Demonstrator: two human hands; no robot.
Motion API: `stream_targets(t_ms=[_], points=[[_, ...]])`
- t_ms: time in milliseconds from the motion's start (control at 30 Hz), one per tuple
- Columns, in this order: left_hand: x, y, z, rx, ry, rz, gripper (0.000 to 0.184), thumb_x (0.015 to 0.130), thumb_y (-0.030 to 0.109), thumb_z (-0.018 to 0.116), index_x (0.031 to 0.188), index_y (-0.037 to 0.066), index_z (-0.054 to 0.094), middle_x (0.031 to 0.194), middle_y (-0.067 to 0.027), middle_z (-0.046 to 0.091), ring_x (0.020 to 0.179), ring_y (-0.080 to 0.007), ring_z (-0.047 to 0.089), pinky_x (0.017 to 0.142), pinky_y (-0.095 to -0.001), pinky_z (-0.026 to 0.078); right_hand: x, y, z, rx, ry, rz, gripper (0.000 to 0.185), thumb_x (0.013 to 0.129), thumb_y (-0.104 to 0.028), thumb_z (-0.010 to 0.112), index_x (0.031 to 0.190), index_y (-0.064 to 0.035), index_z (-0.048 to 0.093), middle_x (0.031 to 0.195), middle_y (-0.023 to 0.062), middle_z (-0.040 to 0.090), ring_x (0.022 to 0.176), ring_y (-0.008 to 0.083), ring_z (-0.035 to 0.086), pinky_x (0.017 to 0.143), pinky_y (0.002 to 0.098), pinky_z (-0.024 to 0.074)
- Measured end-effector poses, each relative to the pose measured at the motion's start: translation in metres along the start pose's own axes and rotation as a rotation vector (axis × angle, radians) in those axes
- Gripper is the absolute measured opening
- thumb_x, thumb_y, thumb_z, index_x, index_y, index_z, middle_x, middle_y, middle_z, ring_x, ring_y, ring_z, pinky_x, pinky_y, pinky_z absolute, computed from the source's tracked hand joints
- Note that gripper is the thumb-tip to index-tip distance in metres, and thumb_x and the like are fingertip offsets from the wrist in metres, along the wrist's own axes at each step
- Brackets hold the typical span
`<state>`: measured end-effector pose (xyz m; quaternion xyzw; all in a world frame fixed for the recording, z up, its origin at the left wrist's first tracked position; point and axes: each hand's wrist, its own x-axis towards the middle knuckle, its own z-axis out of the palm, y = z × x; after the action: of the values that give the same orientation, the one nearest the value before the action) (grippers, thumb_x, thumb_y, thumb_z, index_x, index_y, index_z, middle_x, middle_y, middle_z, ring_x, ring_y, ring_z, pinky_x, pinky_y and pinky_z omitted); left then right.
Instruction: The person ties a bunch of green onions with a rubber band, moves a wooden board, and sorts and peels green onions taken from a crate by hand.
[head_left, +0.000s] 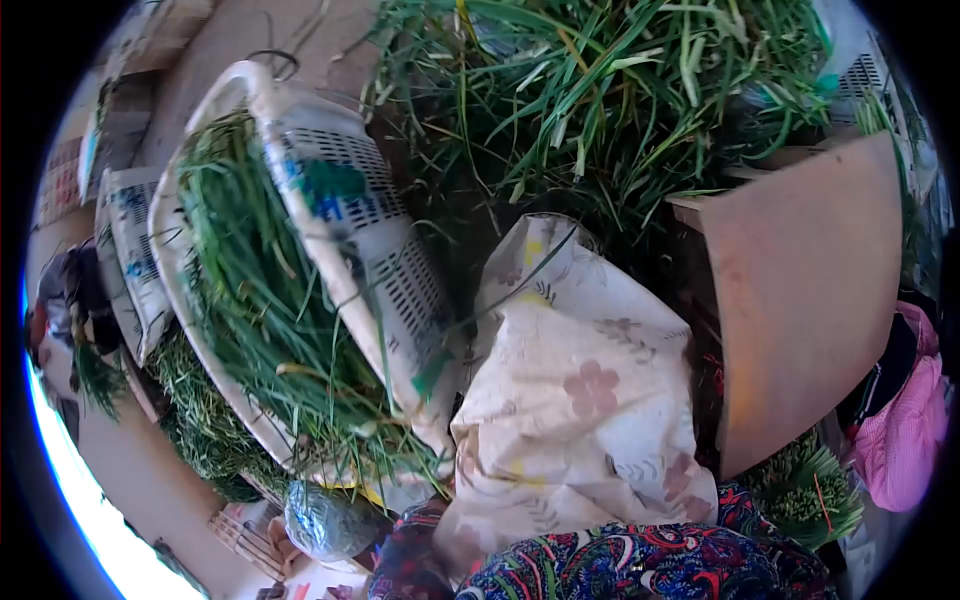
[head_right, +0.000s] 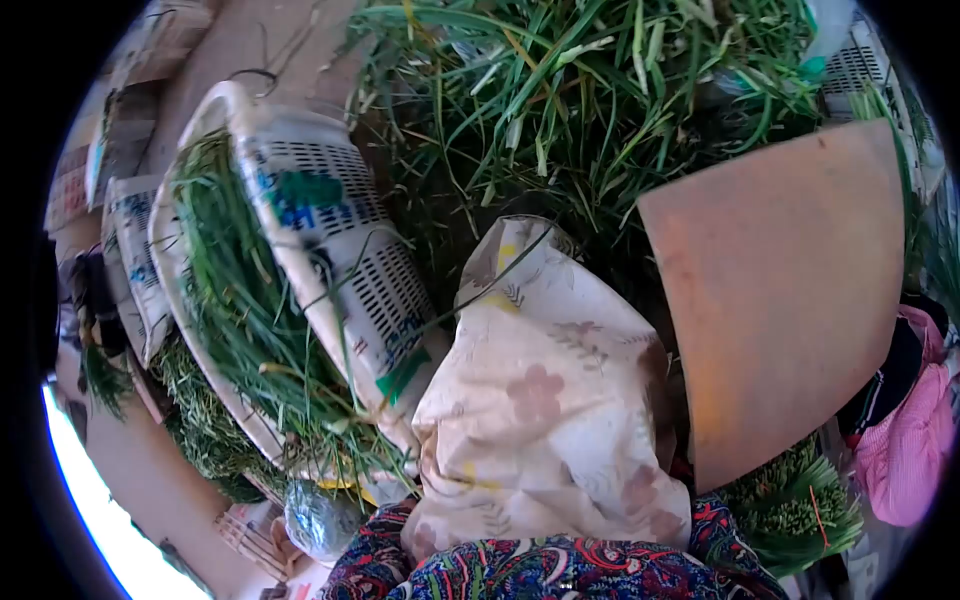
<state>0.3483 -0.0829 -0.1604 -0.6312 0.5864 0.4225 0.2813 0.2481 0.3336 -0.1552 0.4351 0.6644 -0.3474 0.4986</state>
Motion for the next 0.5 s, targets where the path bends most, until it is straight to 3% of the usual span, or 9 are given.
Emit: stream_targets(t_ms=[200, 500], points=[[-0.002, 0.008, -0.01, 0.005, -0.007, -0.079, 0.029, 0.073, 0.032, 0.059, 0.093, 0.01, 0.062, 0.086, -0.0162, 0.063, 0.086, -0.0297, 0.06, 0.072, -0.0397, 0.048, -0.033, -0.009, 0.013, -0.055, -0.017, 0.103, 0.053, 0.087, -0.044, 0.04, 0.124, -0.0074, 0.043, 0.121, 0.0092, 0.05, 0.111, 0.024, 0.046, 0.094, 0.0351, 0.0352], [0.0, -0.01, 0.004, -0.014, 0.06, 0.05, 0.03, 0.072, 0.032, 0.059, 0.092, 0.01, 0.062, 0.085, -0.0161, 0.063, 0.084, -0.03, 0.06, 0.071, -0.0398, 0.048, 0.007, -0.014, 0.004, -0.088, -0.074, -0.11, 0.053, 0.086, -0.044, 0.041, 0.124, -0.0078, 0.044, 0.122, 0.0096, 0.049, 0.111, 0.0246, 0.046, 0.094, 0.0349, 0.0349]])
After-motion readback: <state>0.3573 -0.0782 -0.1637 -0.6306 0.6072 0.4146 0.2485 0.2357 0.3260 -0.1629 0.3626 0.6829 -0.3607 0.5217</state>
